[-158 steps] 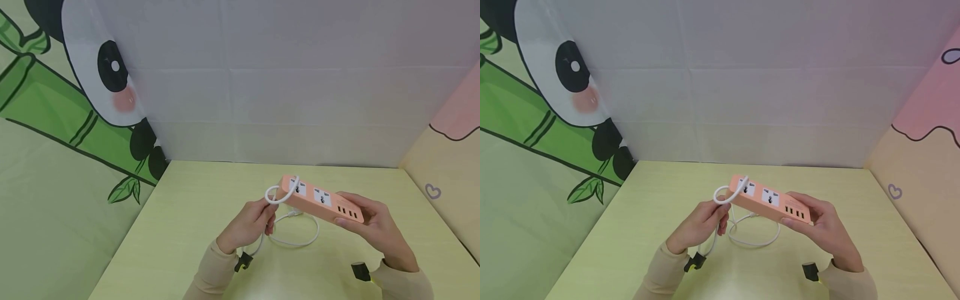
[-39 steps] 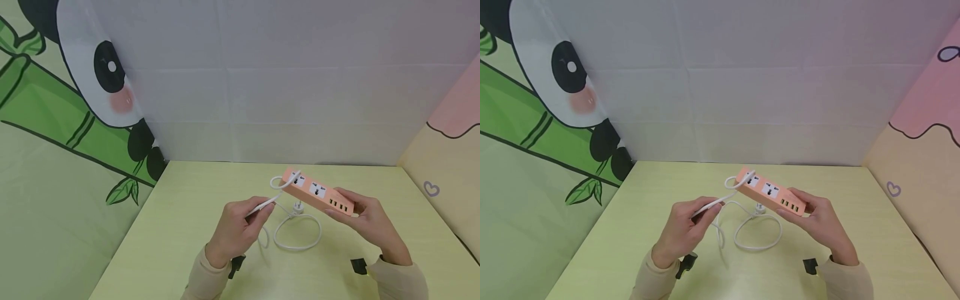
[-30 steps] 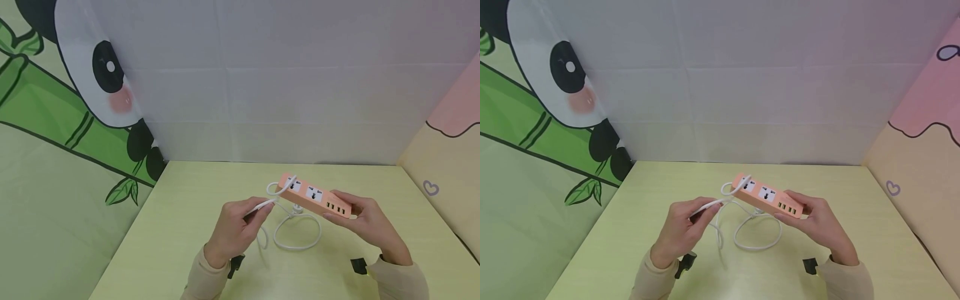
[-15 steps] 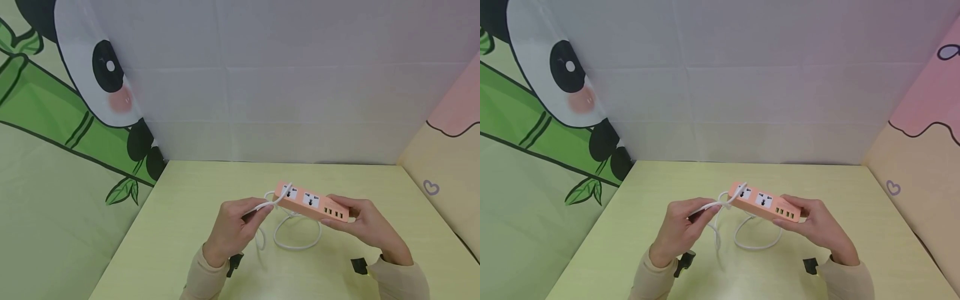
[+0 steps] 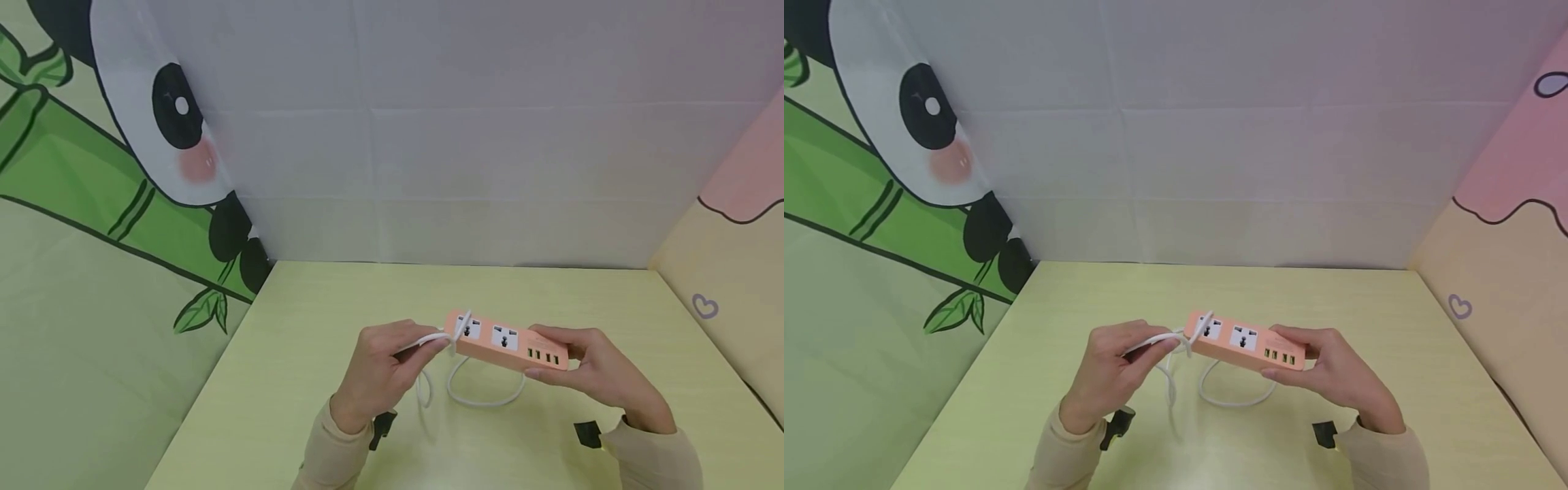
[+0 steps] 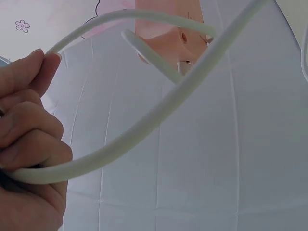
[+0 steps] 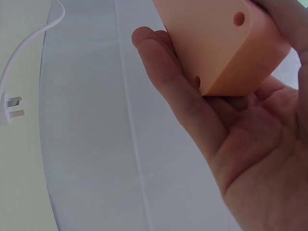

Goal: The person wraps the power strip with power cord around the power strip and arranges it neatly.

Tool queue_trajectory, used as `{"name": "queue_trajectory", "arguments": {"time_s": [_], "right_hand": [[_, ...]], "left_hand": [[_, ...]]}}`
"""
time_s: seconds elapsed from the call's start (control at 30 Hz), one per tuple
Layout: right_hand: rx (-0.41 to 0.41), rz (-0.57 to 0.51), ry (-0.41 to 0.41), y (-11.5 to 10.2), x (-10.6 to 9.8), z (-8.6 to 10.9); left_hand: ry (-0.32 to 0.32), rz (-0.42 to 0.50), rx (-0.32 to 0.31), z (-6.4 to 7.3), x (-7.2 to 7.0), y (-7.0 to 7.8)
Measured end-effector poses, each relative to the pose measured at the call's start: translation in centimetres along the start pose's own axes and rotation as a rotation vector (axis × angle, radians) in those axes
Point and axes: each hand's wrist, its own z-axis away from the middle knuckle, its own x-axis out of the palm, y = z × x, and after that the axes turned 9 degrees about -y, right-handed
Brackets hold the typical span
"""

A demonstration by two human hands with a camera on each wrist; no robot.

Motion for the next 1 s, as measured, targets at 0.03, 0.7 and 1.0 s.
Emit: {"name": "queue_trajectory", "arguments": {"time_s": [0.03, 0.7, 1.0], "right_hand": [[-0.004, -0.007, -0.01, -0.04, 0.0, 0.0], [-0.123, -0.051, -0.155, -0.15, -0.21, 0.23], [-0.114, -0.037, -0.142, -0.28, -0.19, 0.36]], "left_hand": [[-0.001, 0.001, 0.003, -0.02, -0.01, -0.03], [0.038, -0.01, -0.016, -0.17, 0.05, -0.54], [0.042, -0.009, -0.034, -0.08, 0.08, -0.53]]}}
